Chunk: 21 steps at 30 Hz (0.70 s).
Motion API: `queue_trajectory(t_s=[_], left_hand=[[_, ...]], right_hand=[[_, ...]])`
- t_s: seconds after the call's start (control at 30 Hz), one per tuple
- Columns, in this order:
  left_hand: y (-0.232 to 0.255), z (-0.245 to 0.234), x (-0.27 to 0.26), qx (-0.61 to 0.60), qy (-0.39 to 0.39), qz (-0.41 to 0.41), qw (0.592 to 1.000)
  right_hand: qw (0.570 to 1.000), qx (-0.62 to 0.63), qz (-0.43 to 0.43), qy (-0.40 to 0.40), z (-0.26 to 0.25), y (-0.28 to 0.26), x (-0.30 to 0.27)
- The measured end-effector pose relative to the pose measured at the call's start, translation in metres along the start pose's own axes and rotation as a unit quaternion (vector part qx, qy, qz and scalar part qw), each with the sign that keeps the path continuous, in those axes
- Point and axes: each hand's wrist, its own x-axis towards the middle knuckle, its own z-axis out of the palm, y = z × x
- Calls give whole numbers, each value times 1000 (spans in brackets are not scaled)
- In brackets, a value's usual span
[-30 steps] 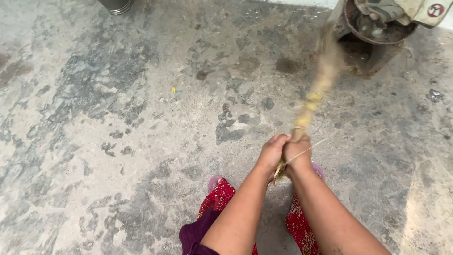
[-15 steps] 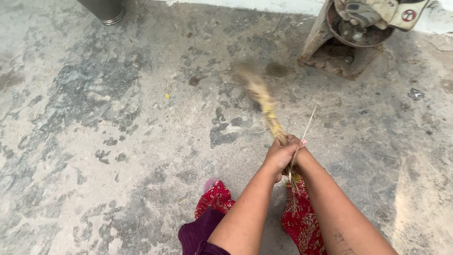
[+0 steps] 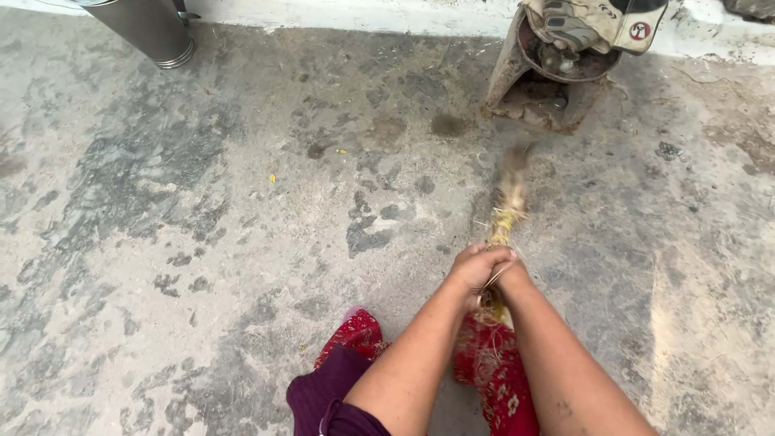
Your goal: The recorder uses a hand-held broom to sweep dust and debris from an outdoor ground surface and then from an indoor floor.
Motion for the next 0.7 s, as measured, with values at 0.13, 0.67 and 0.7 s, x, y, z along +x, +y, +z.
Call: queue_trajectory(t_s=[0.13, 0.67, 0.7], left_hand=[[-11, -13, 9, -94, 108, 96, 985], [56, -79, -54, -85, 131, 197, 968], [59, -81, -60, -85, 131, 196, 968]], right_hand=[[991, -82, 24, -100, 27, -13, 21], [990, 12, -131, -44, 138, -109, -22], [990, 12, -130, -43, 143, -111, -26]])
